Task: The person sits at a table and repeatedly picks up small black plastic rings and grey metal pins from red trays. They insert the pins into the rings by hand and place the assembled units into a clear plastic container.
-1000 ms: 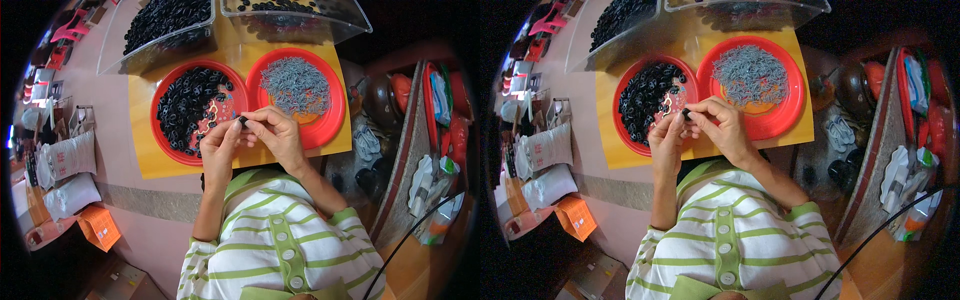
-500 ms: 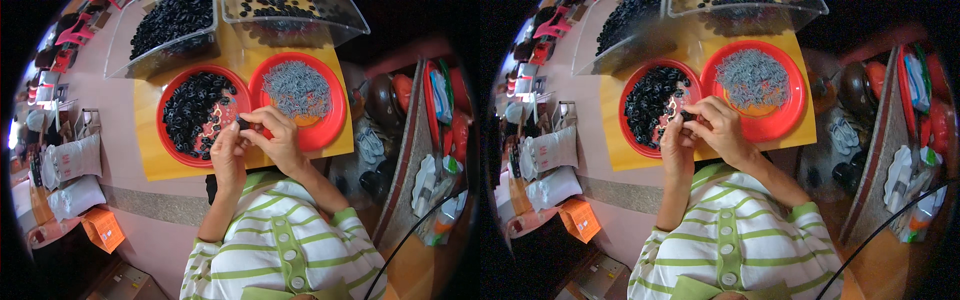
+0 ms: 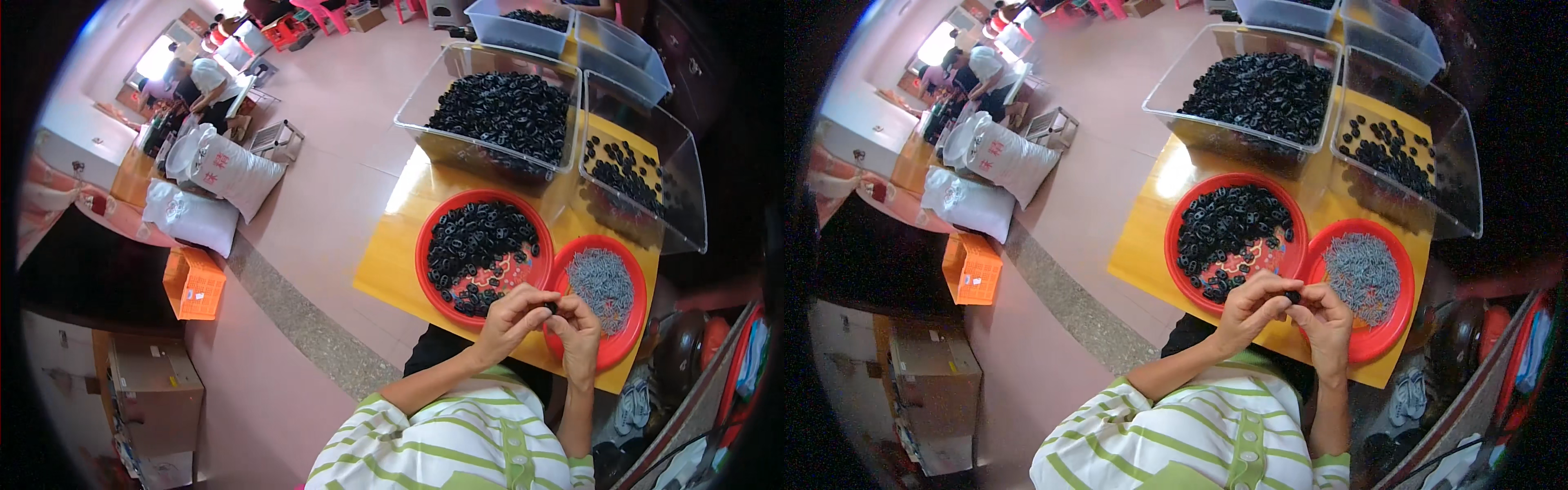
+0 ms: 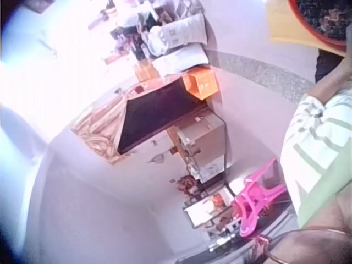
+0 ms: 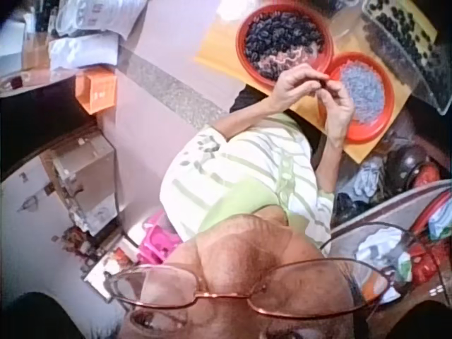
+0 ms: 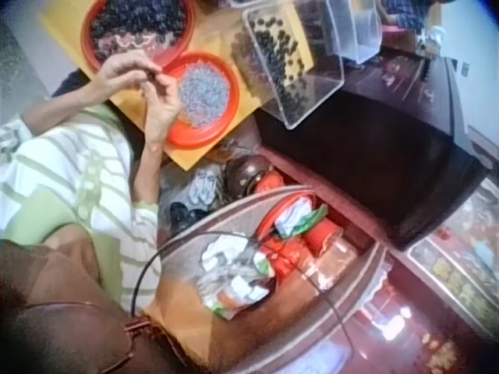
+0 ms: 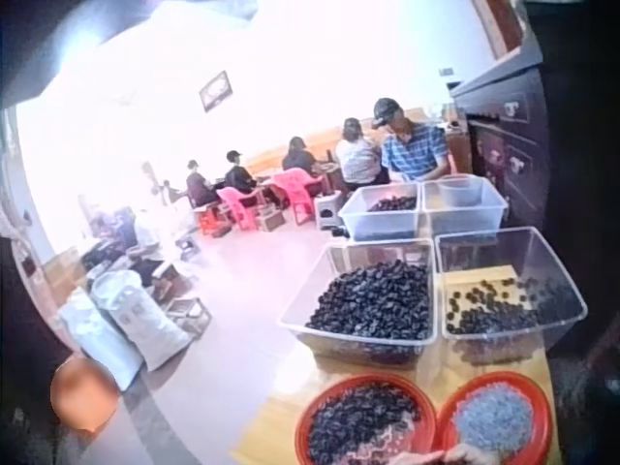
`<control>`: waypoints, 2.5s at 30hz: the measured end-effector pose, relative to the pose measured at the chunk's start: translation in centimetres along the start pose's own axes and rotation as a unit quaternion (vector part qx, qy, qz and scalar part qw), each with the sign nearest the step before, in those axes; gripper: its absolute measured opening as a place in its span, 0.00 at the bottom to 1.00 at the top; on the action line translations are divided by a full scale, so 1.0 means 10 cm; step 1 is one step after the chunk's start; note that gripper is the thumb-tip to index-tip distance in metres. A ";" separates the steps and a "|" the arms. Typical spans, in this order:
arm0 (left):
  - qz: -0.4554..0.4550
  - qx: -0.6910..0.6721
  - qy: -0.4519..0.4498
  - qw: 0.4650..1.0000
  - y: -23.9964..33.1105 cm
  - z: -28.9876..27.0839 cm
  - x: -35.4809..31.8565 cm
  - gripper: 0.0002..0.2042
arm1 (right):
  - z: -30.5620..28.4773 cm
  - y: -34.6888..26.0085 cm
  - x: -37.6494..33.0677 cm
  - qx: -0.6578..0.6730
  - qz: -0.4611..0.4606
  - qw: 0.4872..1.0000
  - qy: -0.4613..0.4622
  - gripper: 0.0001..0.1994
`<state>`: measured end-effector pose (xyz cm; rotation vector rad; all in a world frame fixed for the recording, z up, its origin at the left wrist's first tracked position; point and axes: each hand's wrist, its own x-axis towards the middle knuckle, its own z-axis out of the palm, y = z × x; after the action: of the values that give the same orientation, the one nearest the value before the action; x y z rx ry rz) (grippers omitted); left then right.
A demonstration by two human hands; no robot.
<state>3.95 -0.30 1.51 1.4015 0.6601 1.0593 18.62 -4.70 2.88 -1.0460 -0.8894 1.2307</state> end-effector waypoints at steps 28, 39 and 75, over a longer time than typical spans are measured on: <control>-0.087 0.015 0.125 0.988 -0.20 -0.13 0.23 0.12 | -0.20 -0.34 0.43 -0.204 -0.080 0.970 0.109 0.10; 0.002 0.456 0.001 0.890 -0.37 -0.45 0.76 0.07 | -0.71 -0.95 1.13 -0.474 -0.290 0.779 0.290 0.13; -0.204 -0.080 0.032 0.975 -0.16 -0.30 -0.01 0.06 | -0.39 0.17 0.22 -0.659 -0.084 0.746 0.039 0.05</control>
<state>1.50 1.18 -0.40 1.0391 0.8480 0.8111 22.11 -3.05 0.09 -2.0107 -1.8097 0.2093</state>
